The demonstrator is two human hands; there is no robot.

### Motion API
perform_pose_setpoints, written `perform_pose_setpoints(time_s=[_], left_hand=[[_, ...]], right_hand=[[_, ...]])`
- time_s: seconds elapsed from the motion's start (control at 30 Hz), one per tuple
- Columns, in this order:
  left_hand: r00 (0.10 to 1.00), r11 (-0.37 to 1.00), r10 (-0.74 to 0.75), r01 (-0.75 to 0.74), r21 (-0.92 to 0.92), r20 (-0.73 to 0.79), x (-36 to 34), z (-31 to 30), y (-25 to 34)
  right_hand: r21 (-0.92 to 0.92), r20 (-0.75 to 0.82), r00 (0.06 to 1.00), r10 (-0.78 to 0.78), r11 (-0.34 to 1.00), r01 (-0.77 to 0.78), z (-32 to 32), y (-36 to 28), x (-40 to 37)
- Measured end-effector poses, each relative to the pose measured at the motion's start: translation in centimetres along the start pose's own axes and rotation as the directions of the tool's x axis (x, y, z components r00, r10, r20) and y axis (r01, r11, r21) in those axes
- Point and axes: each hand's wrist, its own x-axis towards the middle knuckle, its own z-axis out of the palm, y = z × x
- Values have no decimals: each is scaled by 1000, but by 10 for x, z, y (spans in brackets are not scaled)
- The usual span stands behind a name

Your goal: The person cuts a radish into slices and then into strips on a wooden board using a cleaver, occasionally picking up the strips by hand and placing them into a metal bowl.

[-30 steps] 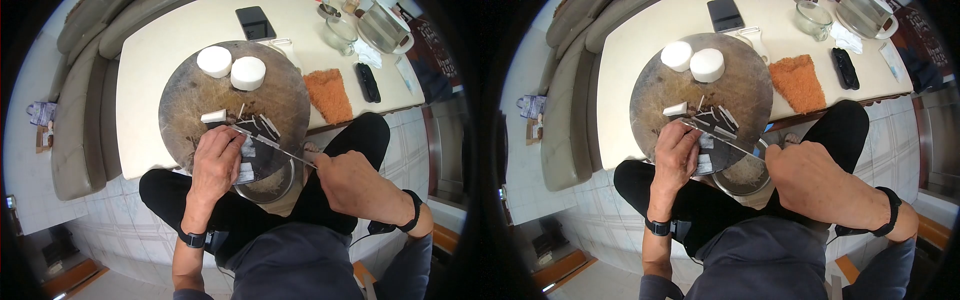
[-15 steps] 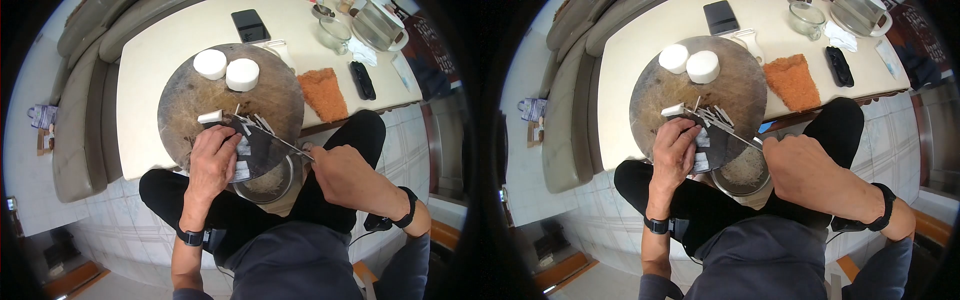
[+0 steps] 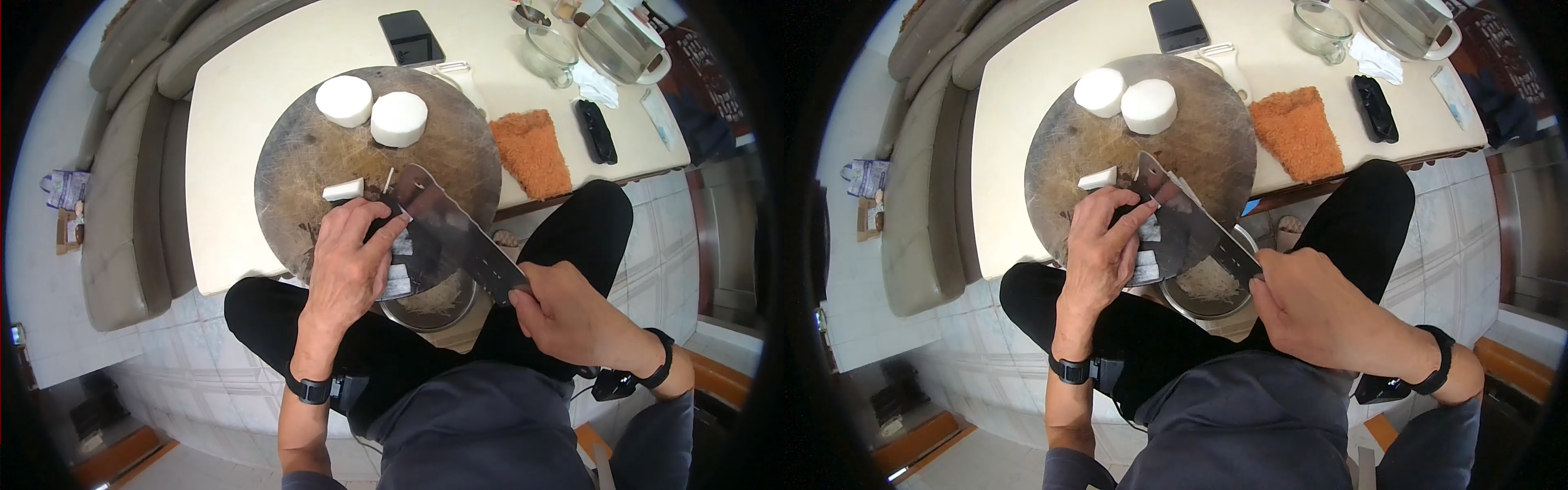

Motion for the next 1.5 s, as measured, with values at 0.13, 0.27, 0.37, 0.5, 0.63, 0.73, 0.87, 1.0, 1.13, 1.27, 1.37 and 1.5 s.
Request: perform_pose_setpoints(time_s=[0.13, 0.27, 0.37, 0.5, 0.63, 0.73, 0.87, 1.0, 1.13, 1.27, 1.37, 1.5], left_hand=[[1000, 1000, -2, 2, -4, 11, 0, -1, 0], [1000, 1000, 6, -6, -10, 7, -1, 0, -1], [1000, 1000, 11, -11, -9, 7, 1, -1, 1], [1000, 1000, 21, -21, -9, 7, 1, -3, 2], [999, 999, 41, -41, -3, -11, 2, -3, 1], [999, 999, 44, -45, -7, -29, 1, -2, 1], [999, 999, 39, -39, 2, -34, 0, -1, 1], [998, 999, 49, -49, 2, -50, 0, 0, 1], [998, 999, 39, -39, 6, -43, 0, 0, 2], [997, 999, 39, -40, -15, -63, -1, -1, 3], [998, 999, 27, -28, -18, -62, -2, -1, 3], [996, 999, 34, -35, -16, -82, -2, 1, 1]], right_hand=[[128, 48, 992, 115, 984, -120, 7, 1, -2], [158, 27, 991, 129, 979, -131, 14, 0, -4], [187, 43, 991, 125, 974, -131, 15, -4, -2], [415, 130, 955, 267, 860, -297, 13, -13, 10], [410, 77, 962, 261, 871, -269, 19, -17, 28], [393, 72, 971, 229, 888, -239, 23, -13, 33], [168, -89, 995, 50, 985, -35, 29, -5, 16], [397, 147, 939, 312, 851, -345, 18, -11, -5], [387, 155, 954, 256, 873, -297, 11, -11, 9], [394, 149, 963, 225, 880, -266, 11, -3, 23], [401, 144, 961, 235, 874, -274, 7, -7, 13], [406, 169, 959, 228, 870, -279, 4, 1, 2]])
